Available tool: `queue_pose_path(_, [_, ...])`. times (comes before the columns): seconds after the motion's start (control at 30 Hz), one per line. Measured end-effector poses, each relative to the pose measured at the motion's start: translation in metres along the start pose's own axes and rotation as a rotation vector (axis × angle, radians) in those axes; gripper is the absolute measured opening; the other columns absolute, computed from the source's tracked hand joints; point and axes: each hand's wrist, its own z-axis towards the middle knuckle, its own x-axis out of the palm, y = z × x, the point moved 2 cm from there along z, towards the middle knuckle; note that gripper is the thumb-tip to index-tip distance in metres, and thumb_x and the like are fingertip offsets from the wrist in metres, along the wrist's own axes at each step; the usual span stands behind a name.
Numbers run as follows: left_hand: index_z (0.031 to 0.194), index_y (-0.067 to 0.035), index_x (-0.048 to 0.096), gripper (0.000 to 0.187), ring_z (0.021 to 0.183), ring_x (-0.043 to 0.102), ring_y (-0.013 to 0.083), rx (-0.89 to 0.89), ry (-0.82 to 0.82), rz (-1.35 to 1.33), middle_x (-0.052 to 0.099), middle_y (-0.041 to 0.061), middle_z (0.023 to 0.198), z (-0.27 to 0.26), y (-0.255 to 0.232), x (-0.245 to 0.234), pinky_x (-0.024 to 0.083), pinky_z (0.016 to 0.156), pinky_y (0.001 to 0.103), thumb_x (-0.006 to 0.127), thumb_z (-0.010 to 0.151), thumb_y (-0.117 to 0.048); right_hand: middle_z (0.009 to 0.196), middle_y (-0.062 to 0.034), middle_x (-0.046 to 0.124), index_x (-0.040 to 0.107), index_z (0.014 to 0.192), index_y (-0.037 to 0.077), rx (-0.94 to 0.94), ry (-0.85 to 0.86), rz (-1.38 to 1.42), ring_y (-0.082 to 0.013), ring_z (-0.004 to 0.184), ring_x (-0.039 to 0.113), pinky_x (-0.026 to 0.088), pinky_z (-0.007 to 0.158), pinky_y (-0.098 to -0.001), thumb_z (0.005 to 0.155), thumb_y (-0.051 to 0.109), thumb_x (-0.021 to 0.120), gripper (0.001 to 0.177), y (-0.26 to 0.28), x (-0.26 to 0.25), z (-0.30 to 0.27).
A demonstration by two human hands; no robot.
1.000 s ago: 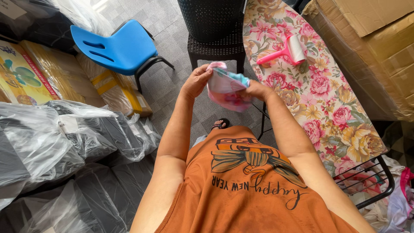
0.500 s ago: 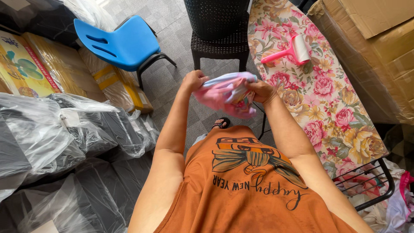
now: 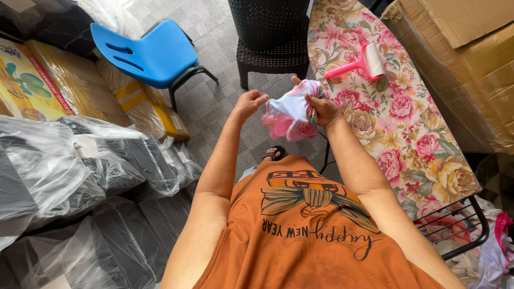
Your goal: The person uses a lint roller to clean several pieces of children's clothing, including a white shirt, pink shorts, and a Barbie-themed top. They roll the tool over the fabric on an ironing board, flip the items to treat both sides, and place the cleaned garments into a pink laundry basket.
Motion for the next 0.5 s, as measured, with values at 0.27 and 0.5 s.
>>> queue_pose_path(0.27, [0.086,-0.010,0.077,0.056,0.043,0.055,0.0131,-0.238,0.381,-0.044,0.068,0.008,0.060,0.003,0.041,0.044,0.044,0.042,0.028,0.044,0.100,-0.053,0.139,-0.0127,0.060,0.031,0.163,0.020,-0.231,-0.090,0.018,-0.0285,0.134,0.058,0.049,0.115,-0.0466,0.097,0.019,0.074,0.079,-0.008,0.020,0.005])
queue_pose_path(0.5, [0.090,-0.004,0.070,0.060,0.065,0.066,0.0170,0.107,-0.046,-0.583,0.072,0.009,0.078,0.020,0.076,0.035,0.052,0.059,0.032,0.042,0.100,-0.056,0.141,-0.0097,0.059,0.033,0.164,0.021,-0.294,-0.115,0.000,-0.0261,0.136,0.057,0.046,0.120,-0.0431,0.095,0.018,0.078,0.082,-0.005,0.025,-0.006])
